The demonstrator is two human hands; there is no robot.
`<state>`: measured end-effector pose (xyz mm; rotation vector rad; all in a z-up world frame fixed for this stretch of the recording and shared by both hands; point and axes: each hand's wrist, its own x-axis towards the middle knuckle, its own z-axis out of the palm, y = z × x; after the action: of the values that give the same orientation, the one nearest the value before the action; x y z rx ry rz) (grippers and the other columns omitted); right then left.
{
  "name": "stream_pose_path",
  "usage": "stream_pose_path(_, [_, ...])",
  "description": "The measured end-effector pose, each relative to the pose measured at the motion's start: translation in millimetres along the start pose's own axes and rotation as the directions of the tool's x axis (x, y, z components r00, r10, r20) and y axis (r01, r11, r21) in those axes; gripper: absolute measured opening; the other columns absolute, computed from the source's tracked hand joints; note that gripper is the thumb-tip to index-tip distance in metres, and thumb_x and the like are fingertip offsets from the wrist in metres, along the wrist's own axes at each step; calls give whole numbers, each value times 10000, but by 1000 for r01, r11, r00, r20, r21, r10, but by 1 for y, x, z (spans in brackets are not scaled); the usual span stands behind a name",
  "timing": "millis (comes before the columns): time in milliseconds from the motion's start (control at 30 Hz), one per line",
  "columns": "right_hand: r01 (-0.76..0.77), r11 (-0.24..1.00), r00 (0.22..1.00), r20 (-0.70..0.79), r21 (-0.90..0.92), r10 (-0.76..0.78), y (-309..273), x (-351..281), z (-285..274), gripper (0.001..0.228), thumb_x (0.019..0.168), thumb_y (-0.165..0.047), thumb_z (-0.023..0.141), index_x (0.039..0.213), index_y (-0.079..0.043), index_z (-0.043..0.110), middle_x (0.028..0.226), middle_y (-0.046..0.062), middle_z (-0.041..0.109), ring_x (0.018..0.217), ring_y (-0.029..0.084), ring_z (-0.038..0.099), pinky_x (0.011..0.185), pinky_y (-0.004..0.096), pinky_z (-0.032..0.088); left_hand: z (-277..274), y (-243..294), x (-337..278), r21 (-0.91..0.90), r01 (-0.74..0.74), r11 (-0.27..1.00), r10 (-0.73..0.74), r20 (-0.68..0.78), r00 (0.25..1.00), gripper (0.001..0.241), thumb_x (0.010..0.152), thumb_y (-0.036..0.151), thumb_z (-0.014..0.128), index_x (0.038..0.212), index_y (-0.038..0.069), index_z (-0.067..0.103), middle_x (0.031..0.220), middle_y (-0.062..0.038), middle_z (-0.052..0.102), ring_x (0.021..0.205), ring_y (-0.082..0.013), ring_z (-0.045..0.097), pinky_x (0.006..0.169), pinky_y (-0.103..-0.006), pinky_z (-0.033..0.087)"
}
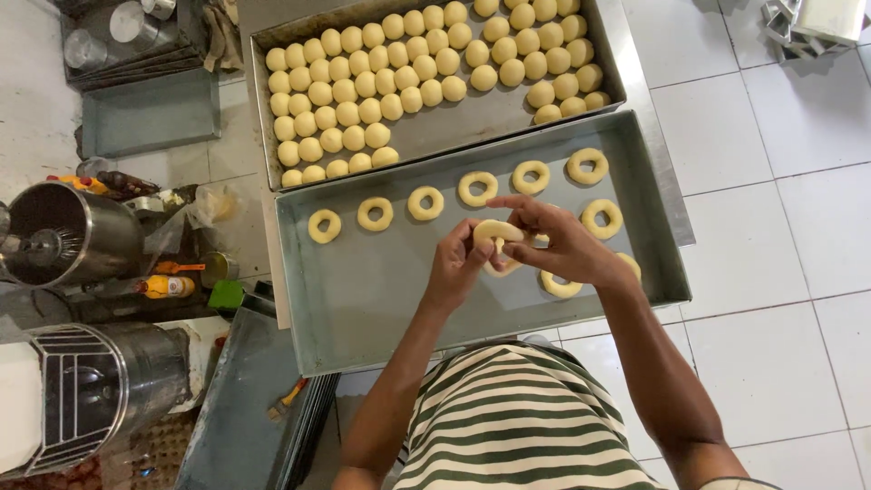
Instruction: The person is shaping dough balls into donuts and placing them on a metal tray.
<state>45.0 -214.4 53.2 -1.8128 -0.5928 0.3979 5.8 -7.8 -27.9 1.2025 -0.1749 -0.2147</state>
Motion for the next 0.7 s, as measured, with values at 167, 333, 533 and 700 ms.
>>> stream_pose_path(167, [57, 997, 998, 31, -44, -56, -16, 4, -1, 610, 860, -83, 787, 1423, -100, 554, 895, 13, 652, 783, 128, 611, 696, 324, 513, 5, 7, 3, 93, 10, 996, -15, 55, 998, 450, 924, 395, 758, 1198, 68, 611, 974, 6, 693, 866, -41, 657, 785, -246, 560])
stream_pose_path(333, [-3, 1000, 1000, 25, -19, 3, -6, 2, 3, 572, 854, -74, 748, 1399, -95, 575, 931, 15, 664, 820, 127, 632, 733, 314, 540, -2, 15, -3, 289, -6, 957, -6, 41, 999, 351, 1001, 325, 756, 1146, 6, 740, 857, -6, 670, 775, -46, 571, 681, -238, 483])
stream_pose_path(533, [-354, 935, 934, 57, 23, 352, 30, -6, 15, 233, 925, -159, 767, 1113, -51, 682, 873, 44, 693, 773, 113, 617, 687, 282, 516, 0, 30, 1, 267, -99, 958, 71, 112, 991, 376, 994, 389, 741, 1039, 23, 668, 873, 6, 670, 806, -46, 590, 698, -229, 501])
stream_pose_path(700, [-201, 702, 978, 96, 683, 187, 58, -22, 22, 218, 1030, -206, 601, 1152, -29, 637, 988, 39, 675, 905, 105, 632, 784, 262, 510, -7, 9, -2, 122, 77, 990, -82, 33, 996, 583, 1061, 613, 467, 1149, 62, 634, 852, 9, 595, 731, -65, 547, 652, -250, 470])
